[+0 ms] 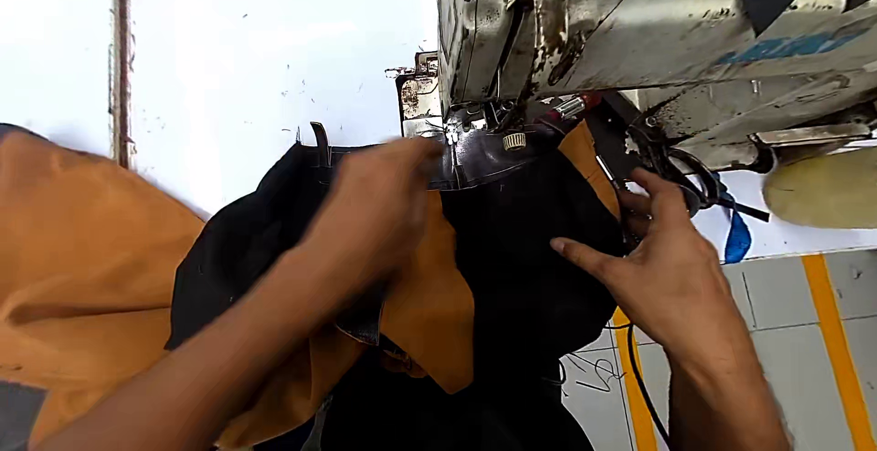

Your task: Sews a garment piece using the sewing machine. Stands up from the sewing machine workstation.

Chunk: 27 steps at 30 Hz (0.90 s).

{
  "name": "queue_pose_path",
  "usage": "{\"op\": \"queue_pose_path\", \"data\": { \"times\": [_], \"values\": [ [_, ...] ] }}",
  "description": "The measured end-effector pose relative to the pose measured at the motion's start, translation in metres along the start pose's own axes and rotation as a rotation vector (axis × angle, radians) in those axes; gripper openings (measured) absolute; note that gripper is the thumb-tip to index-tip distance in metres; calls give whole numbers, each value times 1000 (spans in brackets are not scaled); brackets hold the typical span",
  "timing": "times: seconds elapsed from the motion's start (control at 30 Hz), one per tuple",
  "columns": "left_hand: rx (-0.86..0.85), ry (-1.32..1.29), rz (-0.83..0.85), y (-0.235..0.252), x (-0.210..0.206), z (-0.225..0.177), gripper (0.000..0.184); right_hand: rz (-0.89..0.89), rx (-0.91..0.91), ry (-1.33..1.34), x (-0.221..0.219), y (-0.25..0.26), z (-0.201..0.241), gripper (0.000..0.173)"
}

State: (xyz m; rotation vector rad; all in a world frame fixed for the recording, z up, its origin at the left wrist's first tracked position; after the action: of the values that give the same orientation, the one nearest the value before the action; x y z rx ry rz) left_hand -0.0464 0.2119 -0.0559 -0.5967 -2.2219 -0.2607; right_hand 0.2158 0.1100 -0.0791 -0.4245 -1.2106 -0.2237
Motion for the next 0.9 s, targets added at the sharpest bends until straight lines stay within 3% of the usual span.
{"op": "queue_pose_path", "data": {
  "times": [0.07, 0.13, 0.23, 0.27, 0.33, 0.37, 0.43, 0.5, 0.57, 0.63, 0.67, 0.73, 0.8, 0.83, 0.9],
  "values": [
    [4, -68, 94, 11, -56, 9, 44, -143, 196, -75, 7, 7, 31, 75],
    [-19, 5, 93, 3, -82, 31, 61, -158, 493, -105, -11, 18, 66, 52],
    [-68, 22, 105, -8, -77, 54, 77, 35, 724, -151, -61, 42, 87, 62],
    [-86, 18, 131, -8, -73, 60, 79, 3, 753, -158, -68, 45, 86, 53],
    [-140, 11, 183, -9, -67, 63, 72, -91, 824, -147, -57, 36, 82, 21],
    [-184, 3, 191, -12, -63, 61, 62, -91, 877, -147, -43, 24, 81, 15],
    [-379, -11, 179, -23, -53, 43, 32, -17, 988, -181, -18, -7, 77, 20],
    [-533, -13, 268, -43, -46, 13, 26, 82, 1034, -212, -11, -30, 67, 19],
    [-436, 28, 483, -54, -45, -4, 33, 128, 977, -158, -15, -33, 55, 21],
    [-151, 43, 694, -44, -40, -7, 40, 119, 813, -29, -21, -25, 51, 30],
    [-42, -16, 710, -31, -34, -6, 40, 65, 714, 21, -23, -19, 52, 35],
    [26, -100, 578, -5, -28, -5, 37, -76, 483, 14, -25, -10, 55, 36],
    [-47, -75, 255, 14, -41, -1, 32, -184, 305, -85, -25, -3, 59, 25],
    [-99, -54, 134, 19, -55, 5, 30, -237, 267, -149, -23, 2, 61, 27],
    [-180, 14, 70, 18, -82, 25, 46, -274, 204, -242, -20, 22, 58, 75]
  ]
}}
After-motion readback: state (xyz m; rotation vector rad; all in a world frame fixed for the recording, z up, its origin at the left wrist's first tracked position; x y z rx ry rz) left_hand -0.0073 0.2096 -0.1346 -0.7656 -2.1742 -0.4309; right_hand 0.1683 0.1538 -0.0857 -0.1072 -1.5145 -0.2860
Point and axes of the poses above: each hand's wrist, its own y-axis towards the middle knuckle, its own x-axis out of the back of the hand, z = x × y, the point moved 5 cm from there along y, towards the middle knuckle, and after that the axes turned 15 degrees about -y, right-handed, at the moved point
